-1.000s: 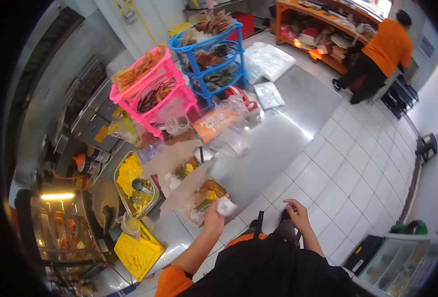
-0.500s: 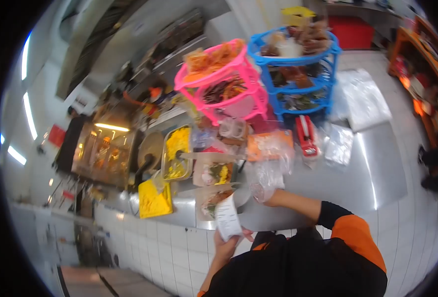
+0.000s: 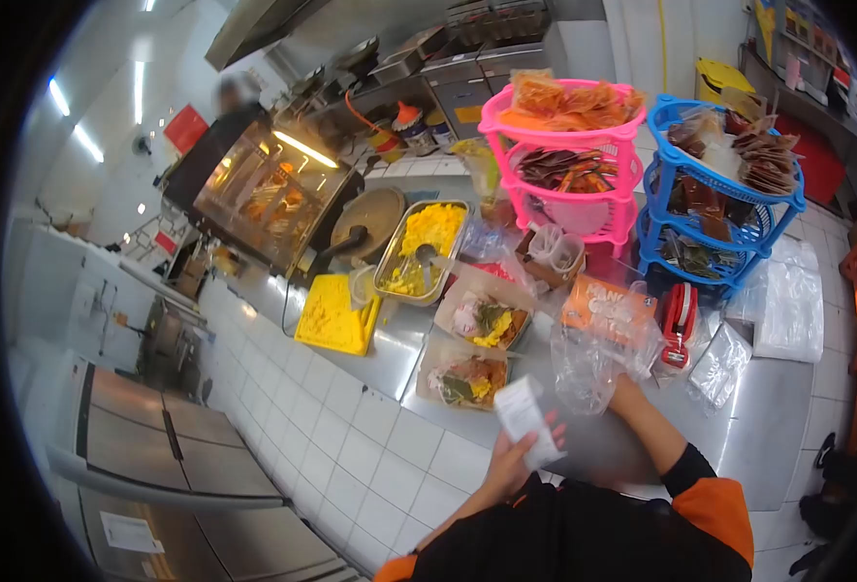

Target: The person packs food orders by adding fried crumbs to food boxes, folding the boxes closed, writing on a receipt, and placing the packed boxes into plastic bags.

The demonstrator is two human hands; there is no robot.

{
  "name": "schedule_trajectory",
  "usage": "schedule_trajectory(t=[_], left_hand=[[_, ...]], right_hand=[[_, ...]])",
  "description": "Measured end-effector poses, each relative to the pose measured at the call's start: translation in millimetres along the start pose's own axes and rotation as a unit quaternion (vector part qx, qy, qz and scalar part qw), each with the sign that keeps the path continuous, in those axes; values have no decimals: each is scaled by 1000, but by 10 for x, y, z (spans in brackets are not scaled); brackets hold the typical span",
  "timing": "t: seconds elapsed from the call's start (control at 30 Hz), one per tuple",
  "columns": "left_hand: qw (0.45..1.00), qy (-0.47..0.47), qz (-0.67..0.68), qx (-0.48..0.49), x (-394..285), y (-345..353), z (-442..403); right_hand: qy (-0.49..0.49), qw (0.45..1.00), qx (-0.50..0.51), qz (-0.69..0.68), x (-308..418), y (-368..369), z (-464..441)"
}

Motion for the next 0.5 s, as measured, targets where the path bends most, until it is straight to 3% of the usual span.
schedule_trajectory(t=[0.03,0.1,0.13,0.17,0.2,0.27,0.33,0.4,0.5], left_hand=[[1000,-7,-3,13,102,-66,-133],[983,-40,-176,30,762,-820,-354],[935,-11,-349,61,772,-902,-301],[856,17,-510,89,764,-909,-291],[777,123,-606,115,724,-892,-306],[565,312,-747,158,795,-832,-149],[621,325,-711,53,672,-857,-180],[530,292,-793,69,657,-868,-227],[484,326,-807,94,431,-806,-171]], right_hand=[[70,997,13,-39,-77,12,99],[209,971,30,-110,-199,72,297],[210,975,8,-75,-146,87,345],[211,976,-16,-41,-107,125,403],[216,976,-41,-8,-76,123,435],[314,949,20,3,68,-14,504],[379,924,48,20,346,-253,603],[421,905,45,44,620,-430,789],[458,885,85,-12,839,-412,1161]])
Point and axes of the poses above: each hand's wrist, its own z-axis away from the middle knuckle, its own y-axis out of the palm, x = y × z, the point moved 6 cm from there along -z, towards the middle knuckle, and after that the axes turned 14 degrees about x, right-handed, at the moved point
